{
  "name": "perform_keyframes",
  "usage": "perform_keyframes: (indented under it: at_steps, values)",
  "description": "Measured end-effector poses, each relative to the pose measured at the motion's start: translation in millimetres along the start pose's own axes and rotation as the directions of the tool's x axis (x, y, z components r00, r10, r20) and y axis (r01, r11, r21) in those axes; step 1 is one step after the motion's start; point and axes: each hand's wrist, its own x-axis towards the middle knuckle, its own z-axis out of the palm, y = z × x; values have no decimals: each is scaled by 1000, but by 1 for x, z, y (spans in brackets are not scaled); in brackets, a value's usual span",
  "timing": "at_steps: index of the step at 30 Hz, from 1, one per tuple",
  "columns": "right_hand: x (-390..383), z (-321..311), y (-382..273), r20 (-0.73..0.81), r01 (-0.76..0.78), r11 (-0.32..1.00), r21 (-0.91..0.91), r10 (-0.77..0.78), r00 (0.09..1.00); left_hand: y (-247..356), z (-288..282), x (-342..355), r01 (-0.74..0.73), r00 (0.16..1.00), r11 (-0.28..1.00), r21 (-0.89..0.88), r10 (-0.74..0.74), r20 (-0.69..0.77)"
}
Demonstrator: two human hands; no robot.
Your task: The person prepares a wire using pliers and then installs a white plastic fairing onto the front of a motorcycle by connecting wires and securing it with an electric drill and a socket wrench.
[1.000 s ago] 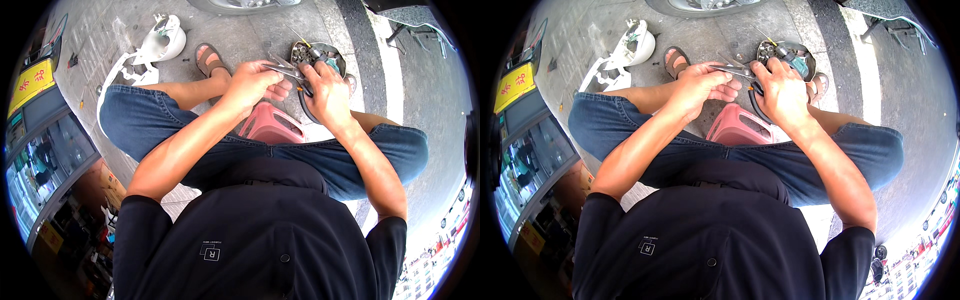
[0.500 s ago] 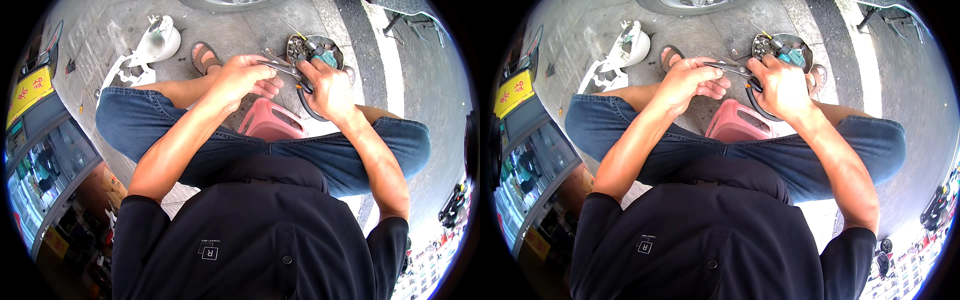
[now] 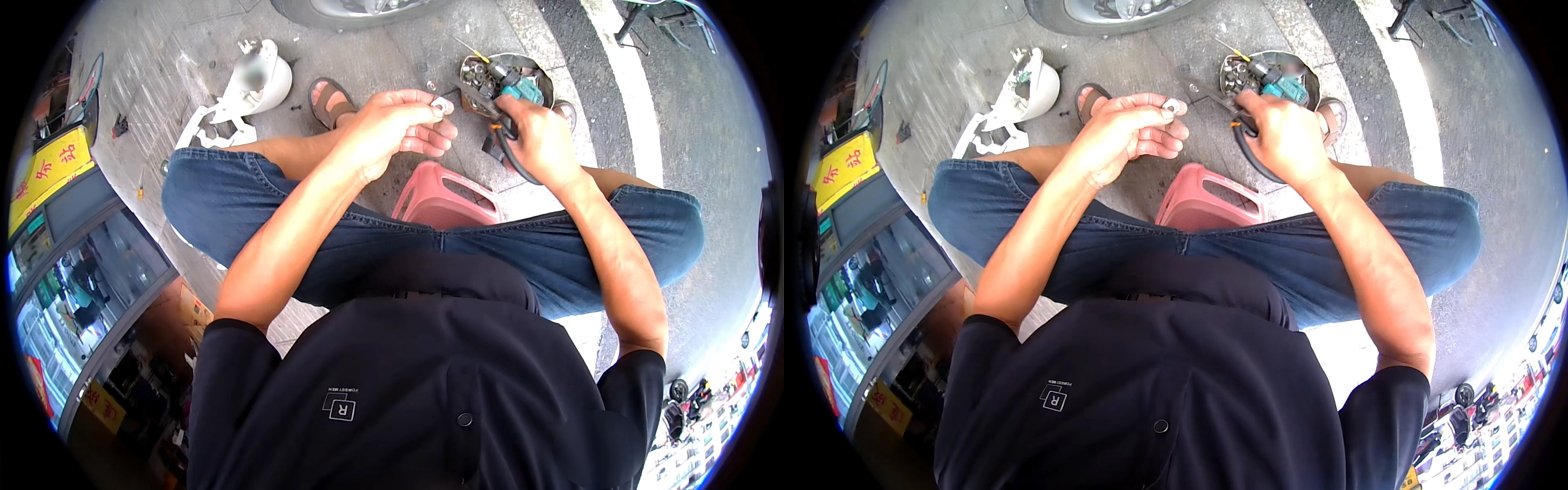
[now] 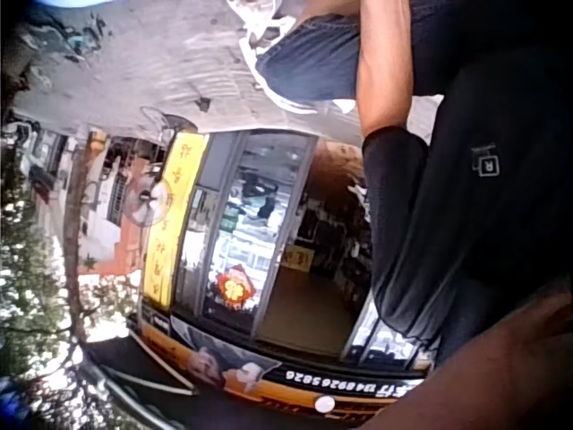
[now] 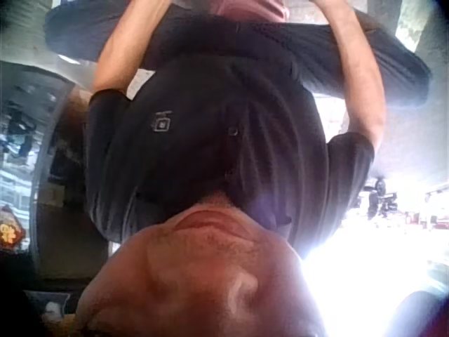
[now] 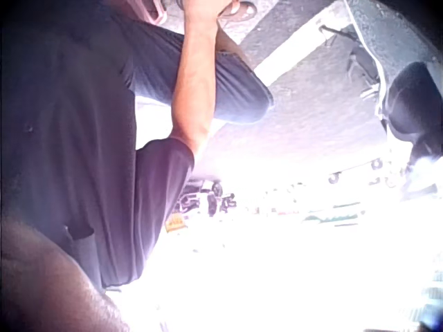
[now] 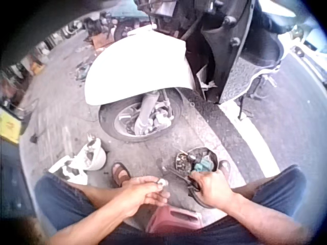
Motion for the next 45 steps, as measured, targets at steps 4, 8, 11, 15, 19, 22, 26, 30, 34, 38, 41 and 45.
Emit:
perform_keyframes:
  at_steps: [4, 8, 11, 15, 19, 22, 26, 30, 34, 38, 41, 45]
  values:
    - [5, -14, 11, -20, -164, 981, -106, 163, 986, 1, 8, 2, -47, 996, 997, 67, 51, -68]
    - [7, -20, 0, 76, -149, 982, -117, 158, 984, 6, 11, 1, -105, 992, 991, 79, 110, -64]
    - [5, -17, -6, 145, -133, 985, -111, 149, 978, 8, 11, 0, -104, 990, 992, 72, 110, -84]
    - [-6, -15, 10, 210, -154, 970, -190, 193, 959, 9, 22, 3, -137, 986, 986, 97, 145, -80]
    - [-18, -17, 36, 132, -190, 958, -215, 221, 966, 27, 50, 15, -317, 948, 942, 113, 314, 42]
    - [-28, -22, 47, 101, -277, 937, -211, 303, 948, 49, 75, 22, -448, 894, 861, 240, 436, 103]
    - [-32, -25, 66, 122, -384, 886, -259, 425, 897, 84, 89, 40, -525, 851, 809, 265, 503, 152]
    - [-32, -23, 108, 79, -552, 799, -238, 582, 809, 119, 84, 61, -618, 785, 740, 265, 597, 164]
    - [-40, -26, 143, -204, -738, 648, -190, 709, 675, 145, 79, 61, -647, 762, 752, 127, 633, 135]
    - [-49, -46, 136, -490, -672, 740, -10, 582, 649, 160, 82, 42, -695, 718, 713, 96, 679, 153]
    - [-42, -77, 94, -462, -432, 846, 313, 533, 709, 167, 81, 21, -706, 707, 703, 81, 694, 140]
    - [-6, -130, 12, -462, -133, 892, 433, 346, 816, 177, 83, -5, -722, 691, 681, 123, 700, 181]
